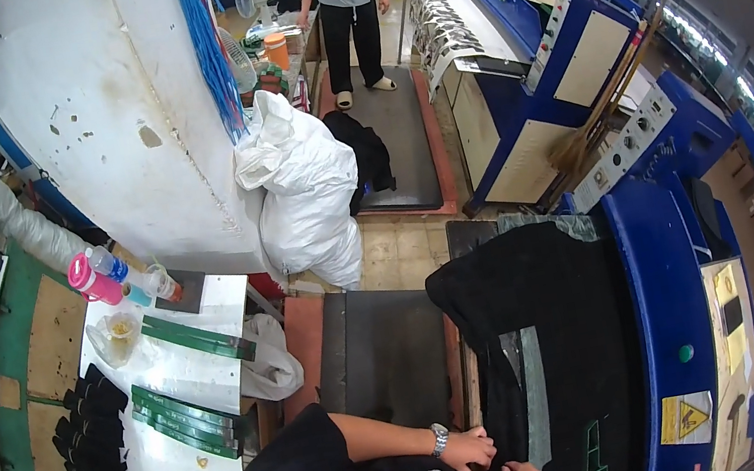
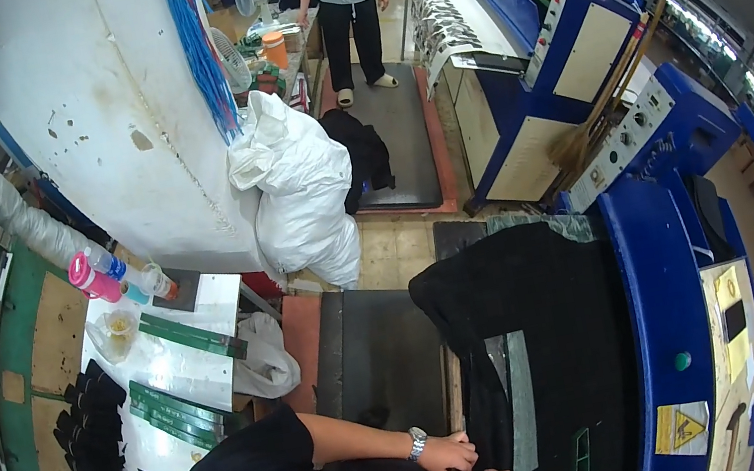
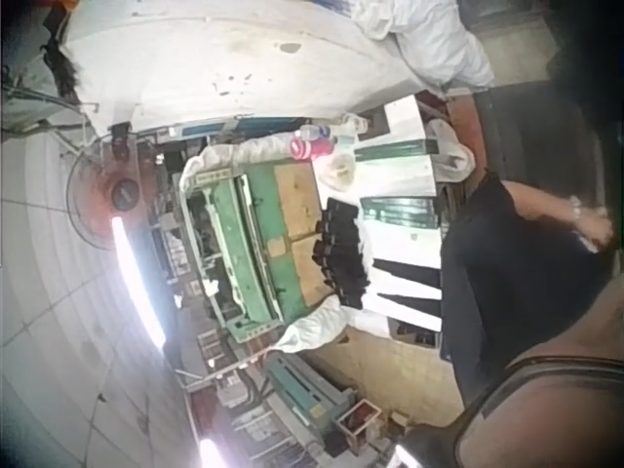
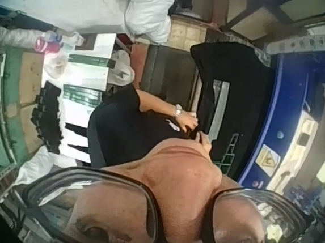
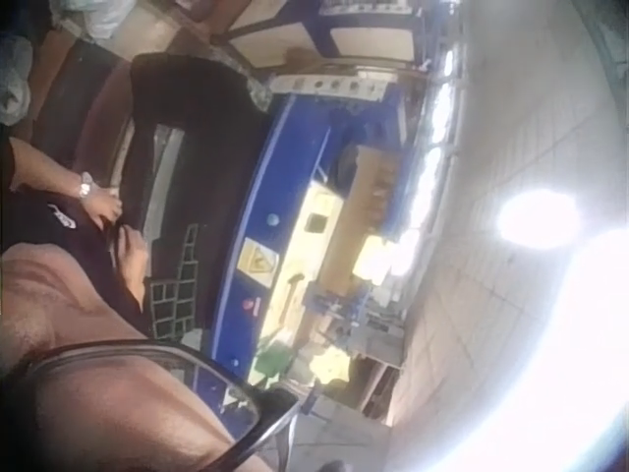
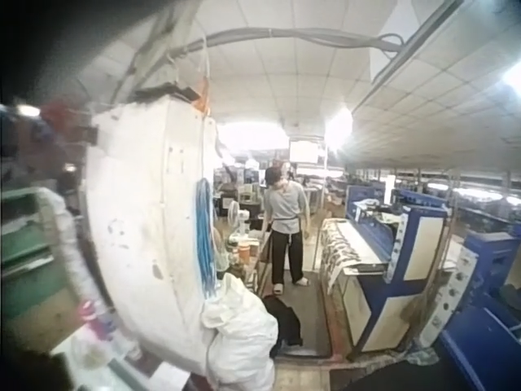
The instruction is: Preparing and cutting fabric components using metal templates and a pressing machine in a shoe factory.
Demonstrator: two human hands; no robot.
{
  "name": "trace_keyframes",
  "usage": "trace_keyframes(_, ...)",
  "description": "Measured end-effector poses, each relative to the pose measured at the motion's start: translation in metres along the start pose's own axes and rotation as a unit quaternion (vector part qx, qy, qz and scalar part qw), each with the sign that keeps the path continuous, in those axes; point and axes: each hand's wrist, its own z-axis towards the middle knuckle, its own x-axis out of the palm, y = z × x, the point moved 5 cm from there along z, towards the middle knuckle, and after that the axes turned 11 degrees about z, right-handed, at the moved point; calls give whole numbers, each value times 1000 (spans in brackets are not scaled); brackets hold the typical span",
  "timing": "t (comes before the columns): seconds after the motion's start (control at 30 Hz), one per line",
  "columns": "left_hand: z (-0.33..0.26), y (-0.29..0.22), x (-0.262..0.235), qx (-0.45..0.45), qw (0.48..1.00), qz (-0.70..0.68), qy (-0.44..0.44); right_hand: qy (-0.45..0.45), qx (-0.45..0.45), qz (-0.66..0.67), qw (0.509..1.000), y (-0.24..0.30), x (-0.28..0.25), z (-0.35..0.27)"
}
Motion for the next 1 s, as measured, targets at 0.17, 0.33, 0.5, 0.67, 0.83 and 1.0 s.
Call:
trace_keyframes(0.17,5,5,1,-6,1000,-1,15,18,9,22,1000,-10,-14,12)
trace_keyframes(0.33,38,14,1,-6,1000,-9,17,-57,32,-42,997,-46,-52,-15)
trace_keyframes(0.5,87,19,-1,24,998,22,62,-134,84,-51,986,-93,-73,-79)
trace_keyframes(0.67,137,37,-29,-55,992,94,69,-145,170,-112,968,-131,-132,-106)
trace_keyframes(0.83,190,49,-27,-45,992,103,56,-482,327,1,813,-171,-197,-230)
trace_keyframes(1.0,225,59,-11,-78,982,140,103,-692,354,105,621,-217,-245,-358)
